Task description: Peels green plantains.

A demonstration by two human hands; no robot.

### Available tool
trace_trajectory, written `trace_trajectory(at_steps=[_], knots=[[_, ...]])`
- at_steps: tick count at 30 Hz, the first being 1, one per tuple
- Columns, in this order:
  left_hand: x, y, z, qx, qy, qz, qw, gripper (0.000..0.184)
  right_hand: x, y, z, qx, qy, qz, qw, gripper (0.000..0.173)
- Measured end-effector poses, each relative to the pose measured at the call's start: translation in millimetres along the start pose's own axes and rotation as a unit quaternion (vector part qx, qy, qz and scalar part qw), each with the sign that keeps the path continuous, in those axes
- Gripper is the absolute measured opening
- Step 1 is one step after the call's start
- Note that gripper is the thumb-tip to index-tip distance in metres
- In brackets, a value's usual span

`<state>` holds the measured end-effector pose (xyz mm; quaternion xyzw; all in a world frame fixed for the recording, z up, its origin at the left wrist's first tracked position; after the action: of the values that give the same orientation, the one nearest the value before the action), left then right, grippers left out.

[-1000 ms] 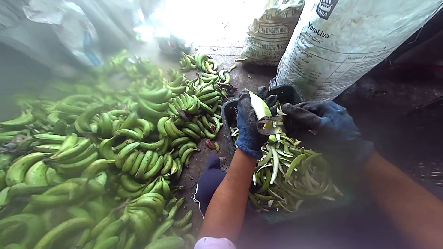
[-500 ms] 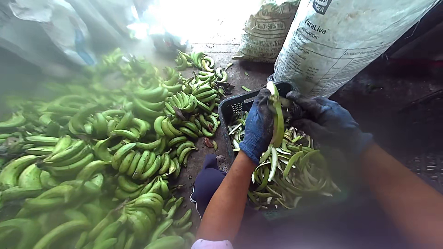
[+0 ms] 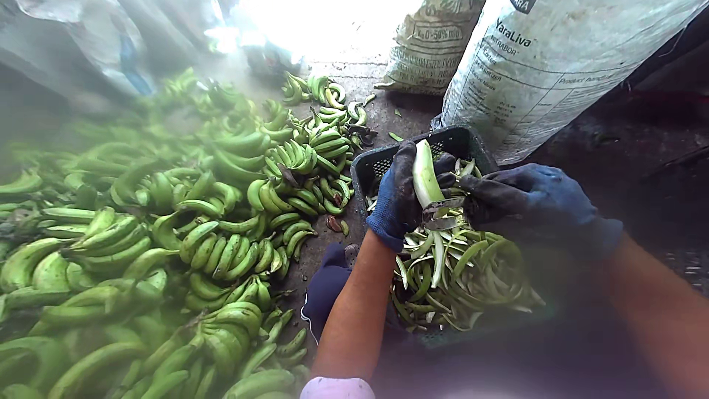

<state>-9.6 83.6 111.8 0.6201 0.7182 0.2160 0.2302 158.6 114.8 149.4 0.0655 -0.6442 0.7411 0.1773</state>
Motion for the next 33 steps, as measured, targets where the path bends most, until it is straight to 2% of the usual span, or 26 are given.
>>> trace_trajectory(at_steps=[3, 5, 7, 9, 11, 12, 13, 15, 16, 17, 18, 19, 20, 21, 22, 23, 25, 26, 27, 28, 29, 30, 31, 33], knots=[[-2.2, 5.6, 2.0, 0.052, -0.002, 0.0, 0.999, 0.045, 0.7, -4.3, -6.7, 0.002, 0.045, 0.022, 0.999, 0.046], [-9.8, 9.4, -0.4, 0.199, 0.013, 0.027, 0.98, 0.045, 1.0, -1.6, -25.6, 0.073, 0.113, 0.058, 0.989, 0.054], [-19.8, 16.8, -0.9, 0.303, 0.018, 0.062, 0.951, 0.047, 1.5, 3.2, -53.8, 0.168, 0.181, 0.062, 0.967, 0.053], [-15.0, 22.9, -6.4, 0.339, 0.039, 0.077, 0.937, 0.047, -4.2, 7.4, -82.4, 0.292, 0.27, 0.035, 0.917, 0.049], [-4.9, 11.0, -11.4, 0.343, 0.076, 0.016, 0.936, 0.048, -10.9, 13.0, -91.3, 0.475, 0.323, -0.055, 0.817, 0.041], [-0.3, 3.0, -10.5, 0.347, 0.078, -0.011, 0.935, 0.052, -8.2, 15.0, -87.4, 0.54, 0.309, -0.099, 0.777, 0.039], [4.7, -2.1, -5.6, 0.339, 0.069, -0.029, 0.938, 0.055, -3.1, 15.4, -79.9, 0.553, 0.289, -0.11, 0.774, 0.039], [12.5, 5.1, 13.2, 0.303, 0.039, -0.01, 0.952, 0.056, 6.9, 19.0, -60.4, 0.463, 0.241, -0.069, 0.85, 0.046], [13.4, 12.5, 24.4, 0.306, 0.016, 0.017, 0.952, 0.054, 7.7, 24.6, -53.7, 0.391, 0.248, -0.041, 0.885, 0.049], [10.6, 17.8, 34.3, 0.319, -0.015, 0.035, 0.947, 0.052, 4.9, 32.4, -51.5, 0.343, 0.27, -0.004, 0.9, 0.055], [5.5, 21.8, 40.7, 0.329, -0.04, 0.063, 0.941, 0.052, 0.3, 37.6, -52.6, 0.351, 0.298, 0.014, 0.888, 0.054], [3.1, 26.0, 46.0, 0.314, -0.058, 0.1, 0.943, 0.052, -5.1, 36.8, -53.6, 0.405, 0.323, 0.011, 0.855, 0.045], [2.3, 31.5, 49.3, 0.31, -0.063, 0.144, 0.938, 0.052, -11.3, 31.3, -55.5, 0.485, 0.336, -0.02, 0.807, 0.03], [3.3, 37.1, 51.2, 0.34, -0.062, 0.19, 0.919, 0.053, -19.5, 21.7, -59.7, 0.568, 0.331, -0.057, 0.752, 0.022], [7.2, 37.7, 56.1, 0.417, -0.063, 0.227, 0.878, 0.057, -30.4, 5.2, -65.9, 0.62, 0.315, -0.102, 0.711, 0.019], [10.9, 32.7, 64.9, 0.508, -0.073, 0.245, 0.823, 0.06, -41.2, -23.9, -67.3, 0.634, 0.294, -0.154, 0.698, 0.02], [15.6, 8.7, 92.3, 0.676, -0.151, 0.249, 0.677, 0.068, -75.0, -97.6, -72.6, 0.599, 0.219, -0.289, 0.714, 0.025], [18.0, -5.4, 104.9, 0.735, -0.208, 0.233, 0.602, 0.071, -106.9, -132.3, -86.1, 0.57, 0.151, -0.368, 0.719, 0.026], [20.9, -18.0, 116.1, 0.768, -0.262, 0.216, 0.544, 0.074, -147.1, -166.6, -101.5, 0.527, 0.066, -0.447, 0.72, 0.029], [23.3, -29.4, 127.2, 0.785, -0.296, 0.204, 0.505, 0.076, -182.5, -200.6, -108.1, 0.471, -0.014, -0.529, 0.706, 0.032], [25.8, -39.6, 137.9, 0.798, -0.305, 0.198, 0.48, 0.074, -208.8, -226.1, -108.0, 0.436, -0.084, -0.587, 0.677, 0.041], [29.4, -47.6, 145.2, 0.809, -0.294, 0.193, 0.472, 0.068, -223.3, -239.5, -105.1, 0.426, -0.125, -0.614, 0.653, 0.05], [34.3, -52.6, 148.6, 0.814, -0.274, 0.19, 0.476, 0.06, -224.9, -241.3, -103.1, 0.432, -0.127, -0.624, 0.638, 0.053], [43.5, -54.8, 143.2, 0.801, -0.24, 0.179, 0.519, 0.049, -199.9, -215.3, -108.5, 0.457, -0.057, -0.594, 0.659, 0.043]])
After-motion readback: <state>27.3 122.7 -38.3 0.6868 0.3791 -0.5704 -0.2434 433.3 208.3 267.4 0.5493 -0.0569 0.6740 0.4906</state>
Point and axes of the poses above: each hand's wrist, its own x-axis towards the middle knuckle, its own y-axis out of the palm, z = x × y, the point moved 8 cm from there along x, towards the middle knuckle, and after that the axes turned 13 degrees about z, right-handed, at the moved point
